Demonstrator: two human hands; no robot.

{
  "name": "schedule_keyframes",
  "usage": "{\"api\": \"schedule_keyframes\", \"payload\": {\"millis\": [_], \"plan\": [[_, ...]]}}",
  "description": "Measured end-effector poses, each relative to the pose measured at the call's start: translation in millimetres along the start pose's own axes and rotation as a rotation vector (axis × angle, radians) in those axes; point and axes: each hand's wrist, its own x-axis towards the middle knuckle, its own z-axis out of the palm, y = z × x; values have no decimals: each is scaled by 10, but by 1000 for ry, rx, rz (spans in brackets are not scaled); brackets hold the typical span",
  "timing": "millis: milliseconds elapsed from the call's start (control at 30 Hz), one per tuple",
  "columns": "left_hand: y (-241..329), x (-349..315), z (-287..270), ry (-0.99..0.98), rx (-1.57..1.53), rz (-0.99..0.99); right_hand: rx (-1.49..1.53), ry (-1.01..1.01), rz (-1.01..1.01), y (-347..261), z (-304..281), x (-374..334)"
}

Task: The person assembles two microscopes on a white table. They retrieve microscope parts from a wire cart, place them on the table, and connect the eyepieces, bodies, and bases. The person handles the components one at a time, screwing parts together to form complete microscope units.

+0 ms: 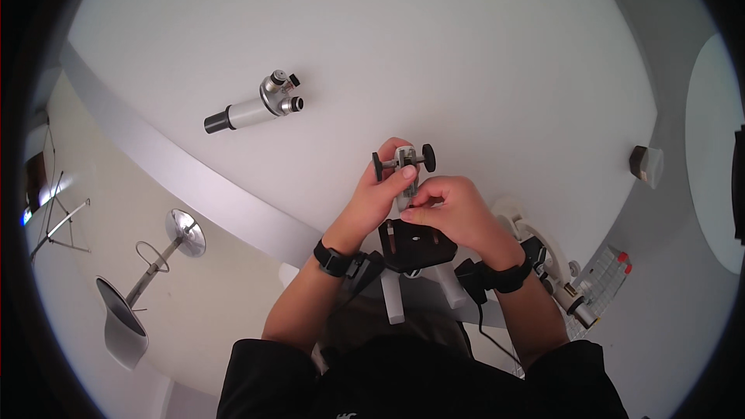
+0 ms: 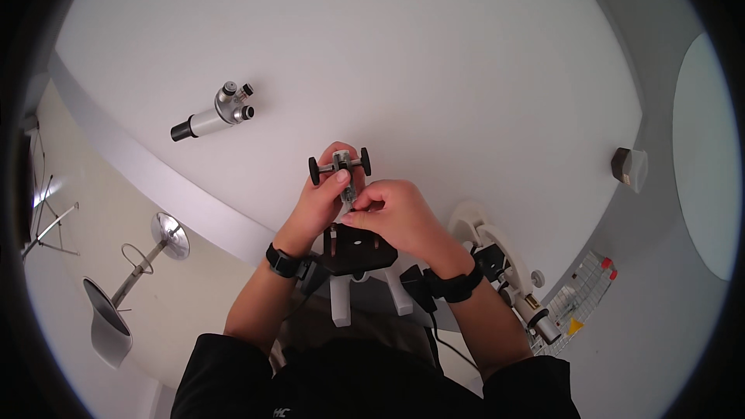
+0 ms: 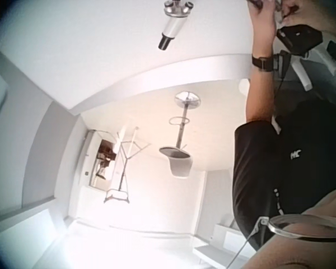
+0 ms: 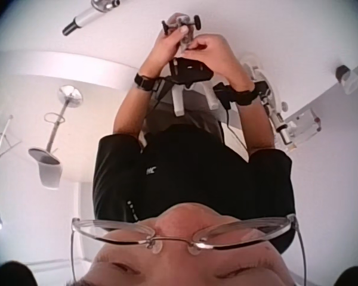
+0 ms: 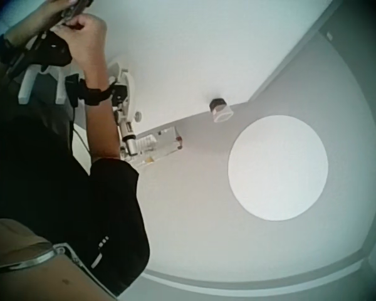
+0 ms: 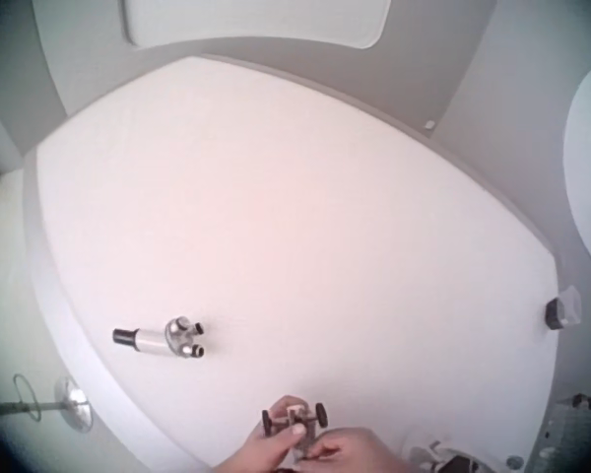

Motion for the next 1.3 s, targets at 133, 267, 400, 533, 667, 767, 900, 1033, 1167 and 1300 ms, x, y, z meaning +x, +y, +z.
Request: {"api": "schedule_keyframes", "payload": {"millis": [133,267,400,533,667,767,900,1033,1167,1300], "plan": [[-15,22,-52,-18,-17,0,-18,-31,0,5,-3,44],[17,-3,-57,-25,-39,-31,128,-121,94,-14,-17,34],[5,-7,-98,-47,-58,-13,193,-203,91,4,-72,69],[17,-22,-84,-61,-69,-3,217,-185,21,139,-43,93],[46,-44,-71,-57,-49,11,212,-139,16,138,-8,73],[58,-61,-70,-57,-28,26,250,-115,-1,128,18,56],[72,-88,-69,-40,-19,15,210,-107,14,129,20,57],[37,-71,-97,-46,-11,19,183,-108,31,118,25,64],[75,-62,-100,-75,-25,-11,312,-200,68,111,-24,78],[22,-30,-85,-61,-41,-12,264,-267,-8,105,-78,113]]}}
